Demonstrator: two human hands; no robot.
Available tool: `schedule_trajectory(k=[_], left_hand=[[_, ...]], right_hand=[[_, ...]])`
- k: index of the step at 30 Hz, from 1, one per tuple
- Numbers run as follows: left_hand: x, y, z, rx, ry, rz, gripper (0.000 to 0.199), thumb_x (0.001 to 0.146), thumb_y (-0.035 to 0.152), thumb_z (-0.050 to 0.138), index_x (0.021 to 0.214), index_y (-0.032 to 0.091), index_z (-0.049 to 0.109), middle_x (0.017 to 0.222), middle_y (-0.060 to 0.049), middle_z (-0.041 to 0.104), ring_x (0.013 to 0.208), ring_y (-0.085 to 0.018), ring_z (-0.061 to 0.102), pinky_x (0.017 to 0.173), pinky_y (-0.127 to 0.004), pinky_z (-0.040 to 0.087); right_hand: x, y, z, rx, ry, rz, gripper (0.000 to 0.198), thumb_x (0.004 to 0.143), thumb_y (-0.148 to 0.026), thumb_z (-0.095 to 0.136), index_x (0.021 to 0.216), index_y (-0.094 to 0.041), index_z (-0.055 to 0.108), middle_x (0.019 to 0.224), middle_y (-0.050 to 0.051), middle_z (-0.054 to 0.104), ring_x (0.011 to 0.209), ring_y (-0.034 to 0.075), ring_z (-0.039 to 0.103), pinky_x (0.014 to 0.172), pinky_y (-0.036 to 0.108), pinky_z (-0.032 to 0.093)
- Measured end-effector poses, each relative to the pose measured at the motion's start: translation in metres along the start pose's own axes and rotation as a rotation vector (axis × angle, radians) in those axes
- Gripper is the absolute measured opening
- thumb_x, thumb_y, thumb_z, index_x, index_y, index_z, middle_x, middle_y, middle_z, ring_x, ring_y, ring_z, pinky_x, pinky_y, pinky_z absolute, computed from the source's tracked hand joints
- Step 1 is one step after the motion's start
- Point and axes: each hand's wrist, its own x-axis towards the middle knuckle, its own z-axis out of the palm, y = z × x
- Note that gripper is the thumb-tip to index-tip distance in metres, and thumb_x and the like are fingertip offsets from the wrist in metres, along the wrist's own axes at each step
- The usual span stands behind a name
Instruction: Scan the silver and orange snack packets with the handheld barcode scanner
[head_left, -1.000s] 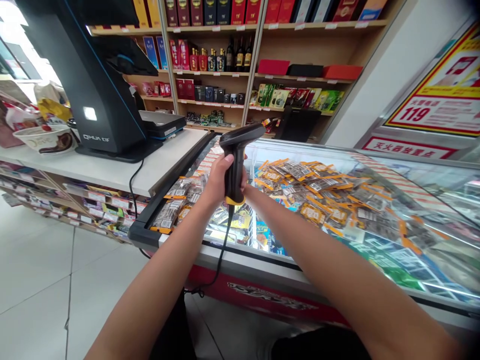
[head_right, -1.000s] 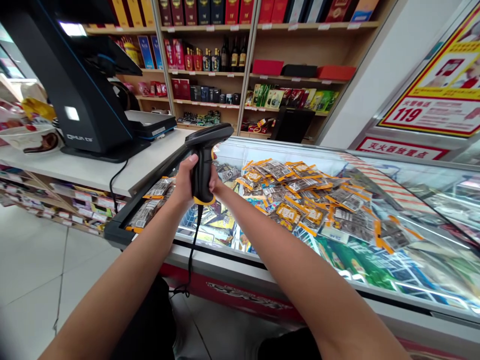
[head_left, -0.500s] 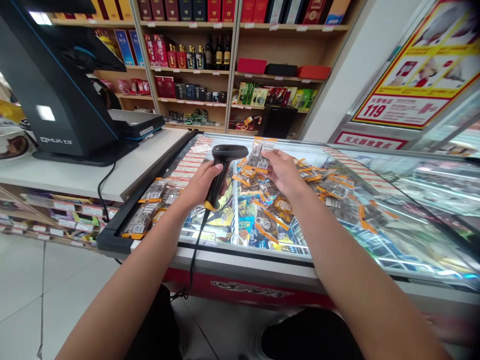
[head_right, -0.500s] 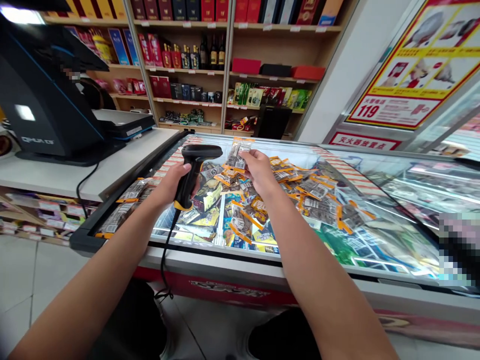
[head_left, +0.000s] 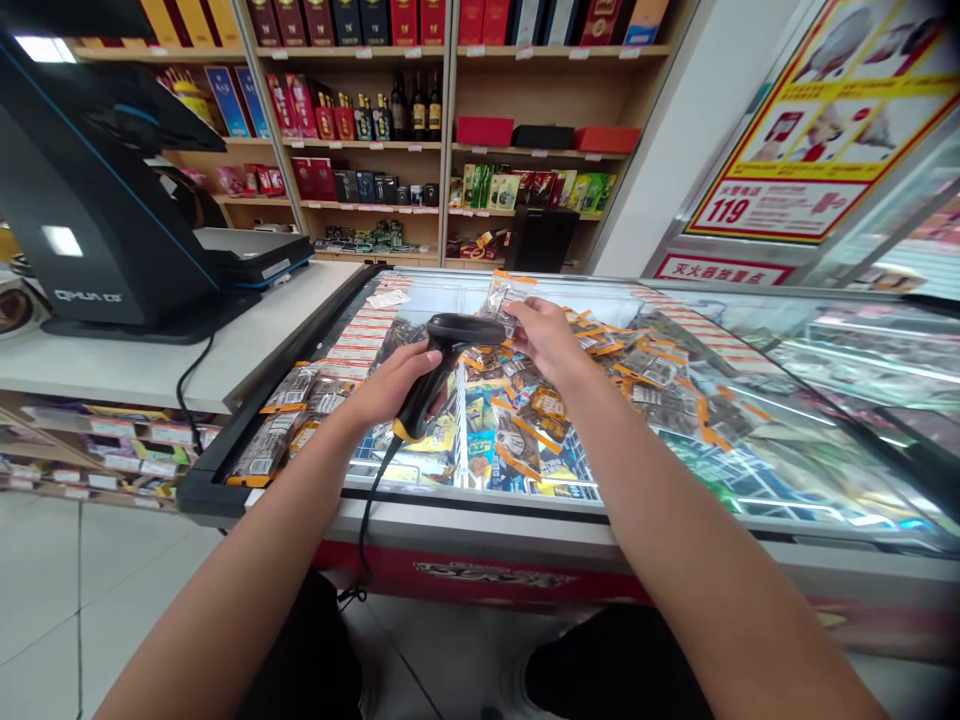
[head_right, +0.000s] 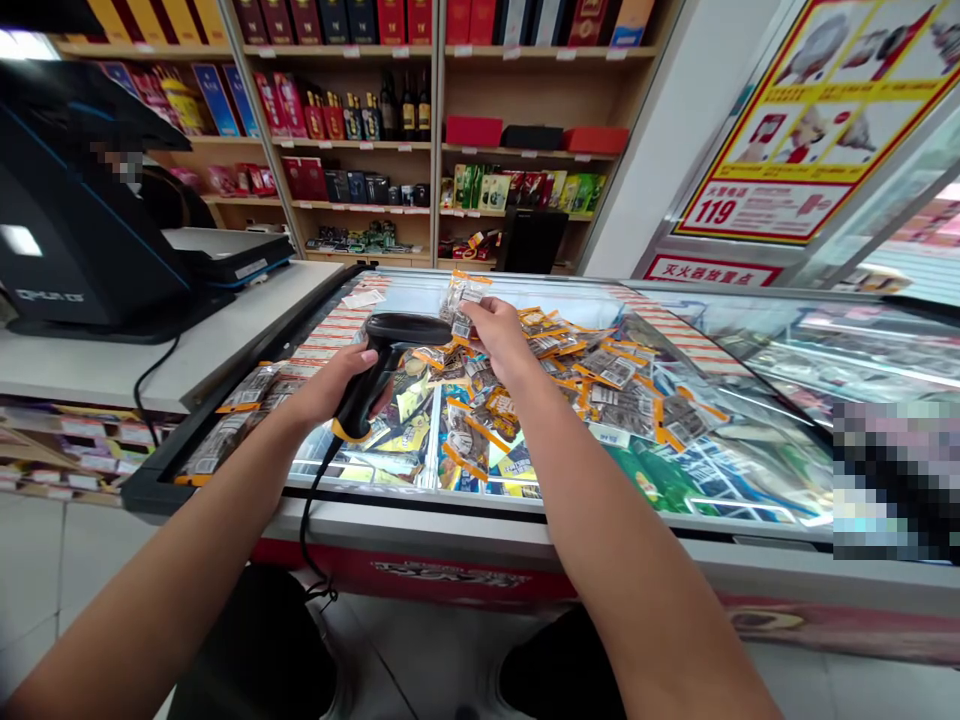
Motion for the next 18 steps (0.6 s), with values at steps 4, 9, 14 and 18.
schedule_trajectory(k=[4, 9, 14, 18], left_hand=[[0.002, 0.000, -0.002, -0.035, 0.113, 0.060, 0.043, 0.087, 0.061, 0.057, 0.092, 0.019, 0.051, 0.053, 0.000, 0.063, 0.039, -0.013, 0.053, 0.040, -0.023, 0.040], [0.004, 0.004, -0.002, -0.115, 0.247, 0.172, 0.049, 0.082, 0.066, 0.061, 0.094, 0.019, 0.052, 0.054, 0.002, 0.059, 0.041, -0.013, 0.053, 0.040, -0.024, 0.038], [0.001, 0.008, 0.000, -0.152, 0.315, 0.279, 0.051, 0.082, 0.065, 0.062, 0.101, 0.019, 0.054, 0.057, 0.004, 0.060, 0.042, -0.012, 0.053, 0.043, -0.025, 0.040], [-0.004, 0.012, 0.002, -0.159, 0.263, 0.294, 0.052, 0.084, 0.067, 0.056, 0.103, 0.018, 0.055, 0.057, 0.002, 0.061, 0.042, -0.013, 0.054, 0.043, -0.026, 0.040]], right_hand=[[0.001, -0.005, -0.014, -0.483, 0.052, -0.202, 0.016, 0.082, -0.036, 0.064, 0.083, -0.020, 0.066, 0.080, 0.005, 0.068, 0.078, 0.023, 0.064, 0.075, 0.035, 0.053], [-0.010, -0.010, -0.020, -1.145, 0.292, -0.411, 0.045, 0.081, -0.036, 0.069, 0.120, -0.015, 0.068, 0.117, 0.021, 0.068, 0.120, 0.041, 0.055, 0.101, 0.056, 0.044], [-0.034, -0.013, 0.026, -0.868, 0.009, -0.641, 0.027, 0.088, -0.024, 0.060, 0.113, -0.020, 0.069, 0.116, 0.014, 0.069, 0.116, 0.033, 0.059, 0.102, 0.048, 0.045], [-0.045, 0.011, 0.080, -0.437, -0.625, -0.449, 0.008, 0.074, -0.016, 0.071, 0.077, -0.022, 0.068, 0.085, 0.004, 0.071, 0.089, 0.026, 0.065, 0.087, 0.039, 0.051]])
